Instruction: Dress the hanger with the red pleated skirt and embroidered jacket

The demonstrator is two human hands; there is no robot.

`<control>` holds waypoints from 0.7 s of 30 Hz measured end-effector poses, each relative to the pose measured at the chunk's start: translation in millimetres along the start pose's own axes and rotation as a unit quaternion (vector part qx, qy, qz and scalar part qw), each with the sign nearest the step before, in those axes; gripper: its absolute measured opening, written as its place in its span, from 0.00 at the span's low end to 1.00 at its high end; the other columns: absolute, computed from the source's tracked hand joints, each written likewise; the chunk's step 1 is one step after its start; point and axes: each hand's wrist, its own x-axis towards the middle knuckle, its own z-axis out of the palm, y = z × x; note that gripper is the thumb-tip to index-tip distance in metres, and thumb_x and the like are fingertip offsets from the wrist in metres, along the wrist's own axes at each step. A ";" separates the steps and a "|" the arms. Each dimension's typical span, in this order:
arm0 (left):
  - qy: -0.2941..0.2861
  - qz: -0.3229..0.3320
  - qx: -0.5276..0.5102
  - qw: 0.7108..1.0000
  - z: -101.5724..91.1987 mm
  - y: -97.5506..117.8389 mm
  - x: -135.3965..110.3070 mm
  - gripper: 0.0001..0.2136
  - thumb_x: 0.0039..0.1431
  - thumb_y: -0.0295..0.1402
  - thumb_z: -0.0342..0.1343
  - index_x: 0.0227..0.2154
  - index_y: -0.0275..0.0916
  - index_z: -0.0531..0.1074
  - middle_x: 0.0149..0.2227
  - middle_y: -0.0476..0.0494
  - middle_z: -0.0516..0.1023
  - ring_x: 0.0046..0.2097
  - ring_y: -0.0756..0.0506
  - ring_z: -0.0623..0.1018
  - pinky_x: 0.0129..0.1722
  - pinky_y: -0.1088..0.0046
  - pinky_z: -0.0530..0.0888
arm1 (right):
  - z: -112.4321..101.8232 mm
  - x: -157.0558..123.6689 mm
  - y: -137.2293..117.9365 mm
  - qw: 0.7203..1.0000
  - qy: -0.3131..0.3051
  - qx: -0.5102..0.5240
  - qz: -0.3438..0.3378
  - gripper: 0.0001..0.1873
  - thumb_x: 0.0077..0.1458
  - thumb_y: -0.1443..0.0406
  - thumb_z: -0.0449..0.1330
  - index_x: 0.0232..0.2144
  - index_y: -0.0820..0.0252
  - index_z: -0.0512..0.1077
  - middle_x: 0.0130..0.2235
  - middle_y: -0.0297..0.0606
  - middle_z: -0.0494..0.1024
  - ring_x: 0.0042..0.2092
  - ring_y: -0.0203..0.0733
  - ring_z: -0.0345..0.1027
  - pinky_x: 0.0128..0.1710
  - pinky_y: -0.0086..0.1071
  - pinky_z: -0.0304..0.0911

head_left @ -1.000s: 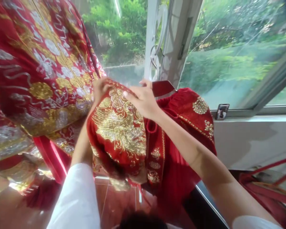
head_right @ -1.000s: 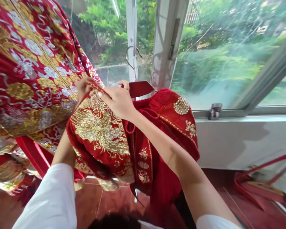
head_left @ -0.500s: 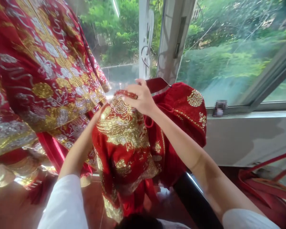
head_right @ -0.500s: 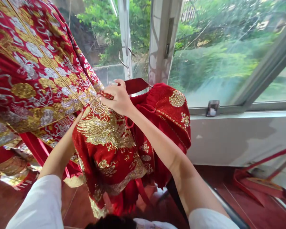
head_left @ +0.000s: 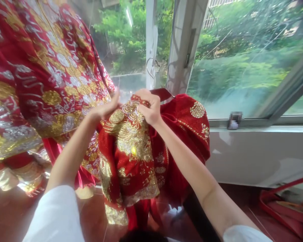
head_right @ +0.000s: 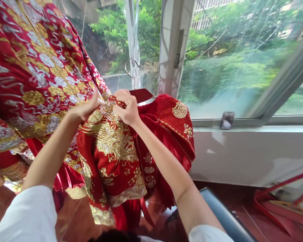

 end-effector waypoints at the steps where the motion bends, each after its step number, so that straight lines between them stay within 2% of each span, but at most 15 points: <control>1: -0.055 -0.013 -0.012 0.998 -3.8 1.9 -0.4 0.26 0.64 0.54 0.45 0.27 0.34 0.74 0.23 0.44 0.72 0.29 0.44 0.76 0.29 0.67 0.75 | 2.6 0.0 -0.3 1.000 0.001 -0.002 -0.004 0.13 0.47 0.73 0.50 0.16 0.57 0.53 0.25 0.34 0.61 0.37 0.40 0.62 0.46 0.39 0.61; 3: -0.159 -0.027 -0.028 0.986 -7.2 5.1 -3.1 0.22 0.54 0.53 0.57 0.22 0.37 0.72 0.19 0.49 0.68 0.26 0.46 0.74 0.29 0.68 0.74 | 5.0 0.7 -2.1 1.000 -0.011 -0.011 -0.019 0.14 0.48 0.72 0.52 0.15 0.58 0.53 0.25 0.34 0.62 0.37 0.39 0.62 0.48 0.40 0.60; 4: -0.191 -0.022 -0.030 0.981 -6.9 6.5 -4.7 0.20 0.48 0.51 0.64 0.21 0.37 0.71 0.18 0.50 0.67 0.25 0.47 0.73 0.30 0.68 0.74 | 3.3 1.7 -3.7 0.999 -0.029 -0.016 -0.028 0.15 0.48 0.72 0.54 0.15 0.58 0.54 0.25 0.33 0.63 0.36 0.38 0.62 0.49 0.40 0.60; 6: -0.208 -0.004 -0.030 0.978 -3.5 9.1 -7.4 0.17 0.40 0.44 0.69 0.20 0.37 0.71 0.19 0.51 0.68 0.25 0.47 0.72 0.32 0.68 0.73 | -9.6 5.9 -7.1 0.996 -0.085 -0.013 -0.037 0.15 0.50 0.70 0.56 0.15 0.59 0.59 0.25 0.32 0.66 0.35 0.37 0.63 0.51 0.41 0.60; 7: -0.208 -0.001 -0.030 0.978 -1.4 10.4 -8.6 0.15 0.40 0.42 0.68 0.21 0.37 0.71 0.20 0.51 0.69 0.26 0.47 0.73 0.33 0.67 0.73 | -21.4 9.1 -8.1 0.994 -0.102 -0.007 -0.030 0.14 0.53 0.69 0.55 0.16 0.59 0.62 0.25 0.32 0.68 0.35 0.36 0.65 0.50 0.40 0.61; 8: -0.204 -0.008 -0.027 0.979 0.4 11.8 -9.8 0.13 0.41 0.40 0.67 0.22 0.37 0.73 0.21 0.50 0.71 0.28 0.46 0.73 0.34 0.66 0.73 | -36.5 13.2 -7.7 0.995 -0.094 0.000 -0.013 0.15 0.56 0.68 0.54 0.18 0.59 0.66 0.25 0.33 0.70 0.35 0.36 0.66 0.49 0.40 0.62; 10: -0.191 -0.043 -0.007 0.981 2.6 14.4 -11.8 0.10 0.43 0.36 0.64 0.25 0.36 0.74 0.25 0.47 0.74 0.32 0.44 0.75 0.38 0.66 0.72 | -72.6 22.9 -1.2 0.999 -0.016 -0.013 0.050 0.16 0.59 0.67 0.50 0.22 0.60 0.71 0.26 0.35 0.72 0.35 0.36 0.68 0.46 0.37 0.64; 11: -0.188 -0.063 0.002 0.980 3.1 15.4 -12.3 0.09 0.43 0.35 0.64 0.25 0.35 0.74 0.26 0.46 0.75 0.33 0.44 0.76 0.39 0.65 0.72 | -90.8 28.1 5.2 0.994 0.033 -0.041 0.091 0.16 0.59 0.68 0.51 0.22 0.61 0.72 0.25 0.37 0.72 0.34 0.35 0.68 0.45 0.36 0.65; 12: -0.186 -0.079 0.005 0.979 3.3 16.1 -12.2 0.09 0.42 0.35 0.64 0.26 0.35 0.75 0.27 0.46 0.76 0.34 0.44 0.76 0.41 0.65 0.71 | -107.1 33.2 13.1 0.985 0.047 -0.084 0.141 0.14 0.57 0.69 0.54 0.22 0.62 0.73 0.24 0.37 0.72 0.33 0.35 0.67 0.44 0.35 0.65; 13: -0.185 -0.091 0.004 0.979 3.6 16.5 -11.3 0.10 0.42 0.35 0.64 0.26 0.34 0.75 0.28 0.45 0.76 0.35 0.44 0.76 0.41 0.65 0.71 | -120.2 37.7 21.8 0.972 0.015 -0.119 0.200 0.11 0.54 0.70 0.56 0.21 0.63 0.73 0.24 0.38 0.72 0.31 0.35 0.67 0.43 0.35 0.66; 14: -0.182 -0.099 -0.002 0.978 4.1 16.7 -9.4 0.10 0.41 0.36 0.64 0.26 0.34 0.75 0.28 0.45 0.77 0.35 0.44 0.76 0.42 0.65 0.71 | -129.5 41.4 30.5 0.954 -0.050 -0.137 0.262 0.09 0.51 0.72 0.58 0.21 0.64 0.73 0.24 0.38 0.73 0.30 0.35 0.67 0.41 0.35 0.67; 16: -0.158 -0.113 -0.012 0.981 6.3 17.7 -2.9 0.11 0.41 0.37 0.64 0.26 0.34 0.75 0.28 0.44 0.77 0.35 0.43 0.75 0.41 0.65 0.71 | -136.1 45.9 44.4 0.893 -0.219 -0.115 0.375 0.06 0.48 0.74 0.59 0.23 0.63 0.75 0.26 0.38 0.75 0.29 0.36 0.67 0.37 0.36 0.70; 17: -0.138 -0.119 -0.013 0.983 7.9 19.0 1.3 0.12 0.41 0.38 0.64 0.26 0.34 0.75 0.28 0.43 0.76 0.35 0.44 0.75 0.40 0.65 0.71 | -134.6 46.8 48.6 0.858 -0.284 -0.081 0.420 0.07 0.47 0.75 0.59 0.26 0.62 0.76 0.27 0.38 0.76 0.28 0.37 0.68 0.34 0.37 0.71; 19: -0.101 -0.117 -0.015 0.988 12.1 23.8 9.3 0.12 0.42 0.38 0.64 0.26 0.34 0.75 0.28 0.42 0.76 0.34 0.44 0.75 0.38 0.66 0.71 | -126.6 47.3 51.8 0.806 -0.341 -0.010 0.483 0.10 0.46 0.74 0.62 0.33 0.62 0.77 0.30 0.39 0.77 0.29 0.39 0.70 0.32 0.38 0.73; 21: -0.101 -0.086 -0.024 0.991 16.3 30.5 14.0 0.14 0.42 0.38 0.64 0.30 0.33 0.77 0.30 0.41 0.78 0.35 0.44 0.76 0.39 0.66 0.72 | -116.6 48.7 51.5 0.782 -0.344 0.036 0.518 0.15 0.44 0.73 0.66 0.38 0.62 0.77 0.33 0.39 0.78 0.32 0.41 0.72 0.33 0.38 0.74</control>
